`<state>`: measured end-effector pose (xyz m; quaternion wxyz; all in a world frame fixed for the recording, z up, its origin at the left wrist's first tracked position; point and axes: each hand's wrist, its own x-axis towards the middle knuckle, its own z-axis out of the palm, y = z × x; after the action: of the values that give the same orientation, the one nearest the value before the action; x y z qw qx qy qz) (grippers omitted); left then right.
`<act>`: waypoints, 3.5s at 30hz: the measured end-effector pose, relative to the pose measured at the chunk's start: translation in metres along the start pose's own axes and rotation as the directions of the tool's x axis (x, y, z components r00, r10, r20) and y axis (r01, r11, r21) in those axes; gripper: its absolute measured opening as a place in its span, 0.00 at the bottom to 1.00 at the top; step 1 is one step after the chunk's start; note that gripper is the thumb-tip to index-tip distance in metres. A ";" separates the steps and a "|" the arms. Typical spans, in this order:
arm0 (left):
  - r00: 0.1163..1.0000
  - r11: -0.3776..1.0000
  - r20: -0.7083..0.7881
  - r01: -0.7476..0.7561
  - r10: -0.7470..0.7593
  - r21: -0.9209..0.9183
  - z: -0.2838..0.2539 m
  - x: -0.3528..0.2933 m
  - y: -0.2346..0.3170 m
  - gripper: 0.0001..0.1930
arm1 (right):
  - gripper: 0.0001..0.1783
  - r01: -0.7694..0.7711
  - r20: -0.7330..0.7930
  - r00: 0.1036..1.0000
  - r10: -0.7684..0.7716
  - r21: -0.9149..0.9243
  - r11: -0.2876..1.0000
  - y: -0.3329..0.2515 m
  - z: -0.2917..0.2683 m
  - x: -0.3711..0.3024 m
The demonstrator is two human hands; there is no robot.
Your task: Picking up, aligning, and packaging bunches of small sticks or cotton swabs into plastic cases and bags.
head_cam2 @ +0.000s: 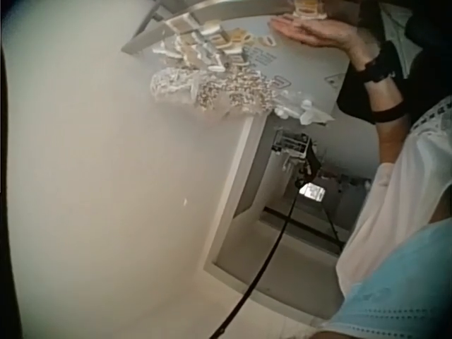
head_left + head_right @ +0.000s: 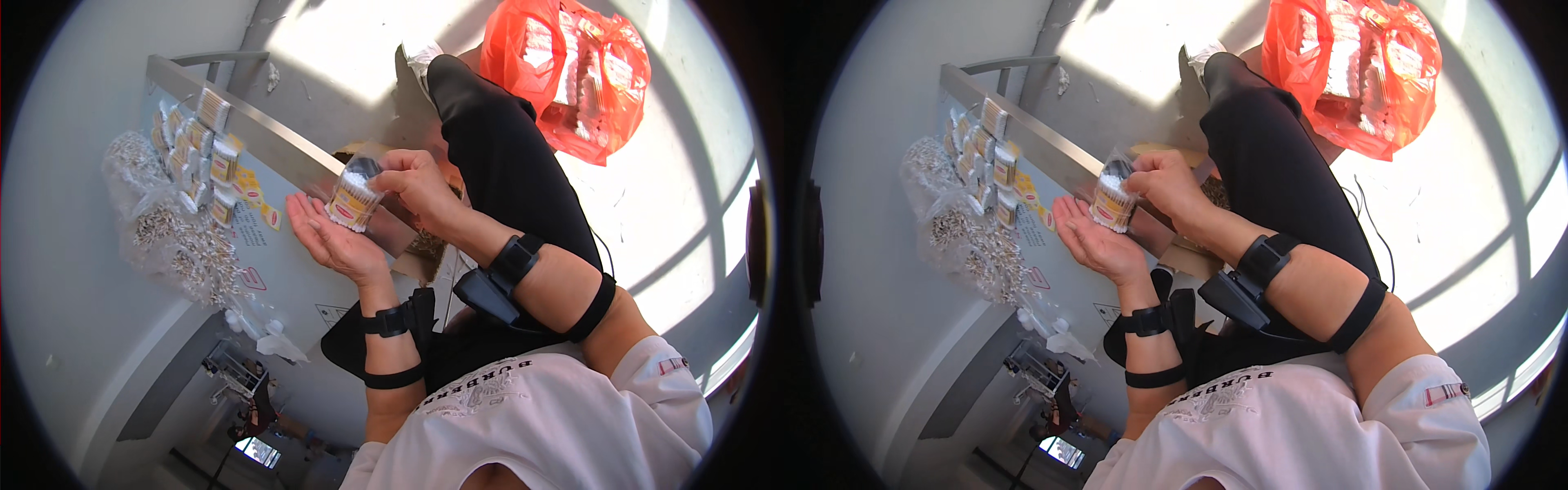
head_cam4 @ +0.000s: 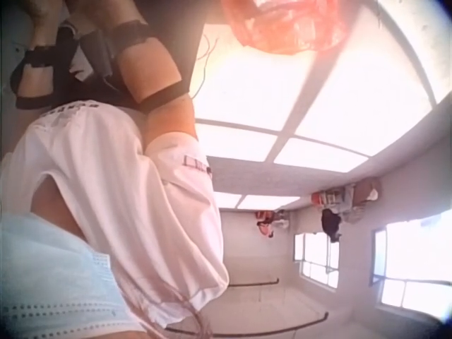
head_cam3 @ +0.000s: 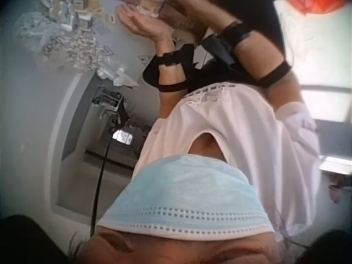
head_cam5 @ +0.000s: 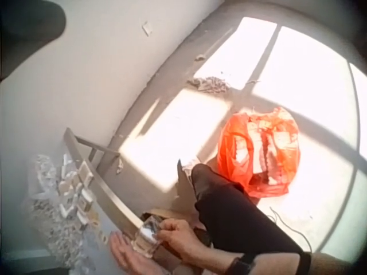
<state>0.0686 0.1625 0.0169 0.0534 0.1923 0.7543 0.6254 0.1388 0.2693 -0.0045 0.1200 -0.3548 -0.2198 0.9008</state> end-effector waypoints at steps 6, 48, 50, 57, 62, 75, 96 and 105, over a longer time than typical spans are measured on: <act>0.930 0.752 0.345 -0.318 0.128 0.578 -0.008 -0.016 0.002 0.36 | 0.06 0.061 -0.020 0.998 -0.062 -0.035 0.998 0.005 0.000 0.034; 0.874 0.473 0.483 -0.450 0.057 0.758 0.001 -0.010 0.007 0.41 | 0.07 0.033 0.069 0.998 -0.015 -0.277 0.960 -0.017 -0.014 -0.003; 0.865 0.405 0.500 -0.473 0.044 0.783 0.002 -0.012 0.013 0.43 | 0.07 0.025 0.060 0.998 -0.009 -0.267 0.963 -0.017 -0.015 -0.004; 0.855 0.360 0.518 -0.473 -0.034 0.804 0.005 -0.029 0.010 0.48 | 0.09 0.061 0.050 0.998 -0.048 -0.294 0.954 -0.006 -0.013 0.003; 0.850 0.395 0.526 -0.488 0.012 0.779 0.003 -0.030 0.004 0.47 | 0.11 0.106 -0.004 0.993 -0.118 -0.416 0.903 0.005 -0.002 -0.002; 0.840 0.426 0.541 -0.502 0.035 0.753 0.001 -0.028 0.002 0.44 | 0.08 -0.035 -0.067 0.997 0.040 0.068 0.997 0.006 0.008 0.009; 0.964 0.678 0.264 -0.166 -0.044 0.717 -0.038 -0.031 -0.006 0.35 | 0.13 0.118 0.052 0.992 -0.118 -0.003 0.993 0.013 0.010 0.018; 0.992 0.998 0.126 0.019 -0.026 0.053 -0.019 -0.033 0.000 0.35 | 0.13 0.131 0.009 0.991 -0.131 -0.038 0.991 0.024 0.015 0.028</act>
<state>0.0927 0.1333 0.0160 0.1031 0.2242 0.7675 0.5917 0.1067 0.2543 -0.0229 0.1712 -0.3390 -0.2605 0.8877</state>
